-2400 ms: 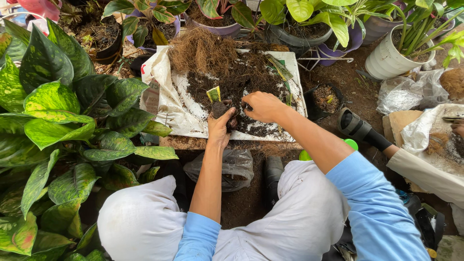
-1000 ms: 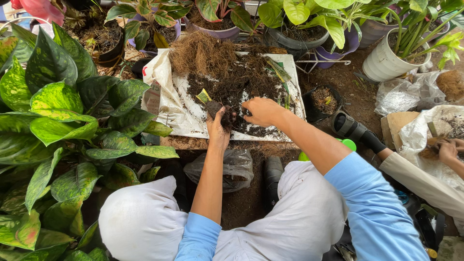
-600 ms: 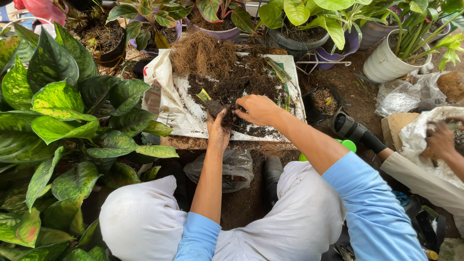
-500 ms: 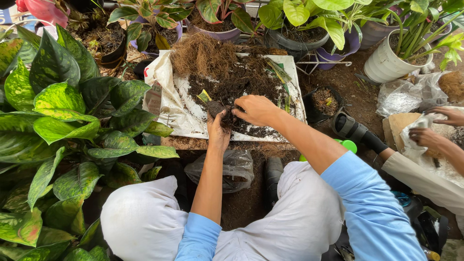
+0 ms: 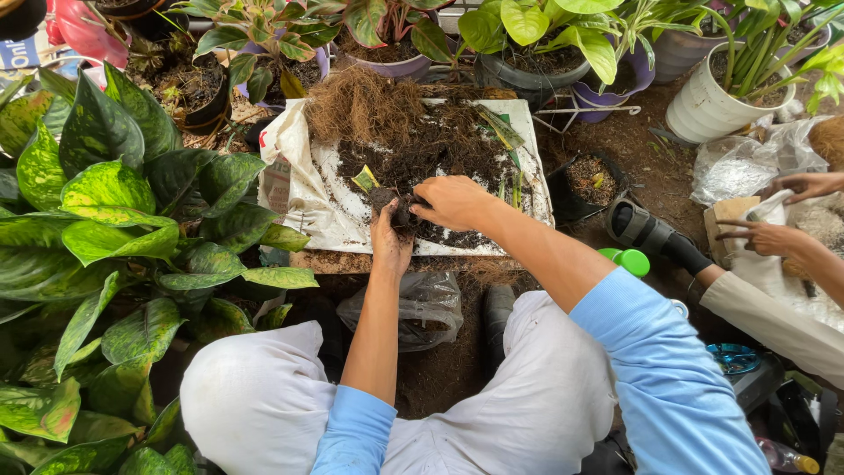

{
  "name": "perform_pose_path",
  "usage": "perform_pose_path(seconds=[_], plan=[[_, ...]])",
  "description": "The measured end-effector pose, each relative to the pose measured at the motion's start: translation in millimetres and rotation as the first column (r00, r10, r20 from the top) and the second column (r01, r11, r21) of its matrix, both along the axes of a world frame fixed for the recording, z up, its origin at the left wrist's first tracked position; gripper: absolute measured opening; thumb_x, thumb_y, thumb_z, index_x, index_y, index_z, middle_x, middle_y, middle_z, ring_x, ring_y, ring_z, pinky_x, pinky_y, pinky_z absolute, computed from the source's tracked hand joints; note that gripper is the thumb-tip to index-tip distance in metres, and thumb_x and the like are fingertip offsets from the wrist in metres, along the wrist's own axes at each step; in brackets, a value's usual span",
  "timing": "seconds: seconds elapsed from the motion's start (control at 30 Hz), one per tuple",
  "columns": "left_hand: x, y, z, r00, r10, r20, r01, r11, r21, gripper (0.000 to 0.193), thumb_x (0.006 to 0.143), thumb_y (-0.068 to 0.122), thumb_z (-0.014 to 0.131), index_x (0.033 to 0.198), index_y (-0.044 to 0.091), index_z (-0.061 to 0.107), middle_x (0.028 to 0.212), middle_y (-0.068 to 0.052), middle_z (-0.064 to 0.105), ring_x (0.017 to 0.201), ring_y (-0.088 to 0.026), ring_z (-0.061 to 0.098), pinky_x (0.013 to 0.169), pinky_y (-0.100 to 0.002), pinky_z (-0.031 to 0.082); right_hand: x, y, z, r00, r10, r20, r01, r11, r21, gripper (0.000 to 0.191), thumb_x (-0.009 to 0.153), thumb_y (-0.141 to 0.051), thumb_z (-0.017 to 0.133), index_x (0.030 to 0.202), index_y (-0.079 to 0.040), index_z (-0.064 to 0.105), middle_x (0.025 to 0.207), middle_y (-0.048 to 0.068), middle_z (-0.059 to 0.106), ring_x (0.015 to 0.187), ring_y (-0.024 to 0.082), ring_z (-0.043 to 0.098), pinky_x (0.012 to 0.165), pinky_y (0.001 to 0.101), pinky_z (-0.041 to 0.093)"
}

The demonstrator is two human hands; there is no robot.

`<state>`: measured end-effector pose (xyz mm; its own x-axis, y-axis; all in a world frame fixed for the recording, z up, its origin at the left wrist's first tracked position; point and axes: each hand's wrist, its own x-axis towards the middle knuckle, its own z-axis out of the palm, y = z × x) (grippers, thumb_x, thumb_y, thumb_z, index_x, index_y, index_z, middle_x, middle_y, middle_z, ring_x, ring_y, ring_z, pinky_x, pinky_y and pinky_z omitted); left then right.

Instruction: The person sits on the ground at a plant stall and shapes moist soil around the root ball of a plant, pressing and turning the soil with both hands to form a compact ball around the roots. A small plant tag stays attached while the person works the soil over the root mass.

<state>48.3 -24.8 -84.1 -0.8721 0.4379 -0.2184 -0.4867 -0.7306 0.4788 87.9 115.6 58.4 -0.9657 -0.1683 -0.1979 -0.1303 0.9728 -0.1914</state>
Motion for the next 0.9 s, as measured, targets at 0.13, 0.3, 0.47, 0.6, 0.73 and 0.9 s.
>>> perform_pose_path(seconds=[0.13, 0.3, 0.47, 0.6, 0.73, 0.9], plan=[[2.7, 1.3, 5.1, 1.0, -0.002, 0.028, 0.003, 0.999, -0.034, 0.014, 0.102, 0.021, 0.062, 0.108, 0.008, 0.063, 0.104, -0.004, 0.07, 0.092, -0.016, 0.069, 0.081, -0.036, 0.056, 5.4, 0.6, 3.5, 1.0, -0.001, -0.01, 0.001, 1.0, -0.003, 0.045, 0.101, -0.042, 0.056, 0.113, -0.001, 0.066, 0.112, 0.019, 0.069, 0.105, 0.04, 0.067, 0.09, 0.051, 0.053], [8.6, 2.8, 11.8, 1.0, 0.002, -0.007, -0.002, 0.998, -0.061, 0.014, 0.103, 0.021, 0.062, 0.108, 0.008, 0.061, 0.105, -0.005, 0.068, 0.093, -0.017, 0.068, 0.081, -0.037, 0.056, 10.9, 6.6, 1.9, 0.999, 0.002, -0.046, -0.003, 1.0, -0.031, 0.039, 0.1, -0.037, 0.058, 0.11, -0.001, 0.067, 0.112, 0.018, 0.07, 0.106, 0.039, 0.067, 0.091, 0.05, 0.053], [12.1, 6.6, 20.7, 1.0, -0.009, -0.004, 0.008, 0.995, -0.103, 0.017, 0.103, 0.021, 0.062, 0.109, 0.006, 0.058, 0.105, -0.007, 0.068, 0.094, -0.019, 0.068, 0.081, -0.037, 0.057, 13.9, 17.5, -0.1, 0.996, -0.001, -0.084, -0.003, 0.999, -0.045, 0.03, 0.098, -0.026, 0.058, 0.113, -0.002, 0.067, 0.114, 0.018, 0.071, 0.106, 0.039, 0.068, 0.091, 0.0509, 0.053], [15.2, 11.6, 28.4, 0.999, 0.011, 0.038, -0.006, 0.991, -0.133, 0.017, 0.1, 0.018, 0.059, 0.113, 0.011, 0.054, 0.106, -0.007, 0.069, 0.097, -0.02, 0.07, 0.084, -0.038, 0.058, 18.7, 25.4, 4.0, 0.998, -0.001, -0.064, 0.0, 1.0, -0.017, 0.031, 0.097, -0.027, 0.061, 0.114, -0.002, 0.066, 0.113, 0.018, 0.071, 0.106, 0.038, 0.068, 0.092, 0.0495, 0.054], [18.2, 14.7, 32.1, 0.999, -0.002, -0.033, -0.002, 0.993, -0.122, 0.017, 0.103, 0.018, 0.058, 0.117, 0.008, 0.053, 0.108, -0.009, 0.068, 0.099, -0.022, 0.069, 0.085, -0.039, 0.058, 23.9, 30.1, 9.2, 0.998, -0.007, -0.064, 0.007, 1.0, 0.001, 0.034, 0.095, -0.029, 0.064, 0.115, -0.002, 0.066, 0.111, 0.018, 0.071, 0.106, 0.038, 0.068, 0.091, 0.0492, 0.054], [19.6, 15.6, 35.0, 0.997, -0.069, -0.033, 0.067, 0.997, -0.049, 0.029, 0.107, 0.025, 0.045, 0.118, 0.0, 0.056, 0.109, -0.014, 0.067, 0.092, -0.023, 0.069, 0.086, -0.039, 0.06, 28.3, 33.9, 12.7, 0.996, -0.015, -0.082, 0.015, 1.0, -0.007, 0.036, 0.096, -0.032, 0.064, 0.117, -0.002, 0.066, 0.115, 0.016, 0.07, 0.109, 0.036, 0.067, 0.094, 0.0476, 0.053]])
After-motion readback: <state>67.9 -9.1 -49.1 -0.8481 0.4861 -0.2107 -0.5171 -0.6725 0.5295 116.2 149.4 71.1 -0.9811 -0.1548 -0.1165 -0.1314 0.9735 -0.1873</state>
